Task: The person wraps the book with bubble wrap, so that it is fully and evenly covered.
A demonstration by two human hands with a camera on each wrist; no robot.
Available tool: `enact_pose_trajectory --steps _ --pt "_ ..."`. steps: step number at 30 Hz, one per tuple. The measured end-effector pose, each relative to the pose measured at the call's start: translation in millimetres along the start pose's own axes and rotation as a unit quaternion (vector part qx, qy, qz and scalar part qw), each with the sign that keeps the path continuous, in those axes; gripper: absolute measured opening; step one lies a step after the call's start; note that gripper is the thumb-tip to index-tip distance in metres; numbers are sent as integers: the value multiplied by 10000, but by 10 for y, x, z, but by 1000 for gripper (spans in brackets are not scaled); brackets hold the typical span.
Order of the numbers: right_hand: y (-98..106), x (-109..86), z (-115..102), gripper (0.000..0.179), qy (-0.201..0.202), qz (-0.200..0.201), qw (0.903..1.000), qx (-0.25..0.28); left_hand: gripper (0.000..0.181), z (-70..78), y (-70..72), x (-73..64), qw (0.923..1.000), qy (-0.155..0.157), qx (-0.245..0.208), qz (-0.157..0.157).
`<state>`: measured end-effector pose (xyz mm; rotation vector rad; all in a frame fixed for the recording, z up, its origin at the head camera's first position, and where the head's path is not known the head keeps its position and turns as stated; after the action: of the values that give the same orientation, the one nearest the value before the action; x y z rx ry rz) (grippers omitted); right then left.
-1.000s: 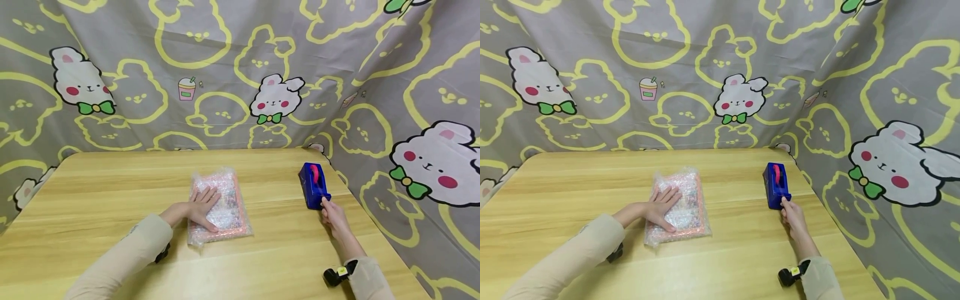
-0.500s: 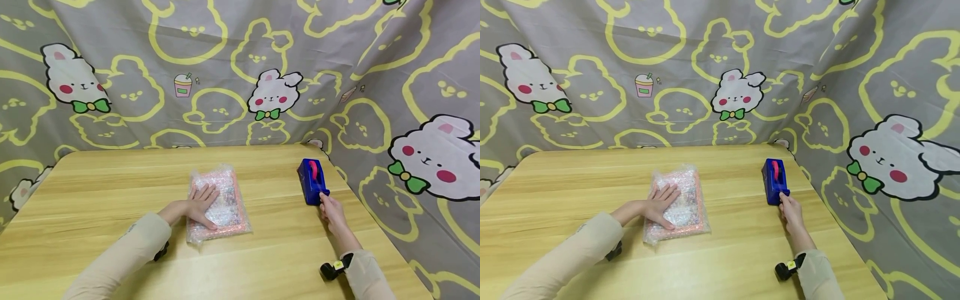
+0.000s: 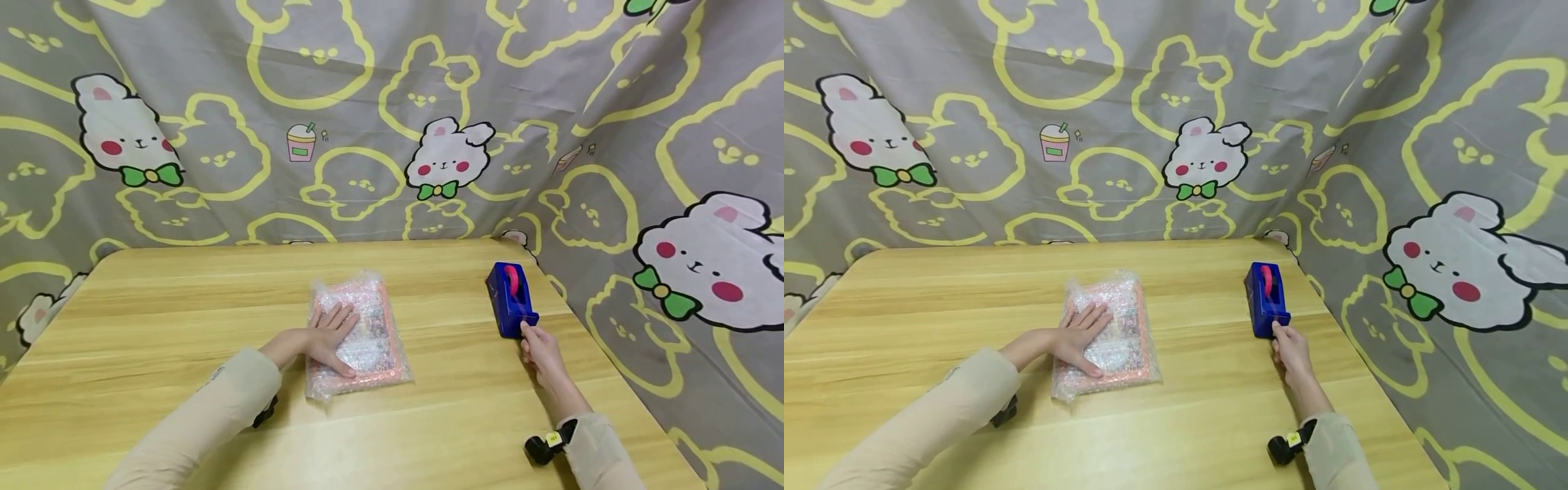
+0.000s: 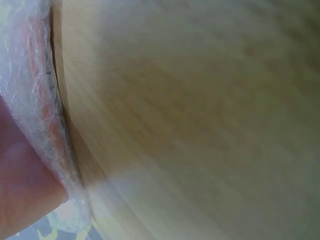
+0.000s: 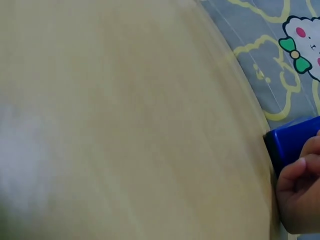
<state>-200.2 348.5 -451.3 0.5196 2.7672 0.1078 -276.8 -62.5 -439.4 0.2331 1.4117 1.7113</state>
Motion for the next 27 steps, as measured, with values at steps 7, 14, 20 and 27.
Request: enact_pose_trajectory --steps 7,14,20,27 --pt "56 -42 36 32 34 -147 9993 -339 118 19 -2 4 10000 29 62 26" --pt "110 -87 35 47 -117 29 9986 -517 118 33 -1 -14 9999 68 125 32" --pt "131 -93 -30 53 29 921 9946 -480 118 35 -1 -20 9999 48 64 66" --pt "124 -87 -101 26 428 1866 9804 -463 118 23 10 -14 10000 31 39 55"
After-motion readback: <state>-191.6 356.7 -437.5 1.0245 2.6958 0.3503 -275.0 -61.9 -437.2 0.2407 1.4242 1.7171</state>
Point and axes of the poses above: each hand's wrist, its own x-axis towards the middle knuckle, its own y-axis out of the back of the hand, z = x × y, the point moved 2 cm from there along x, towards the middle knuckle, and after that the axes turned 2 degrees about -y, right-handed, at the moved point
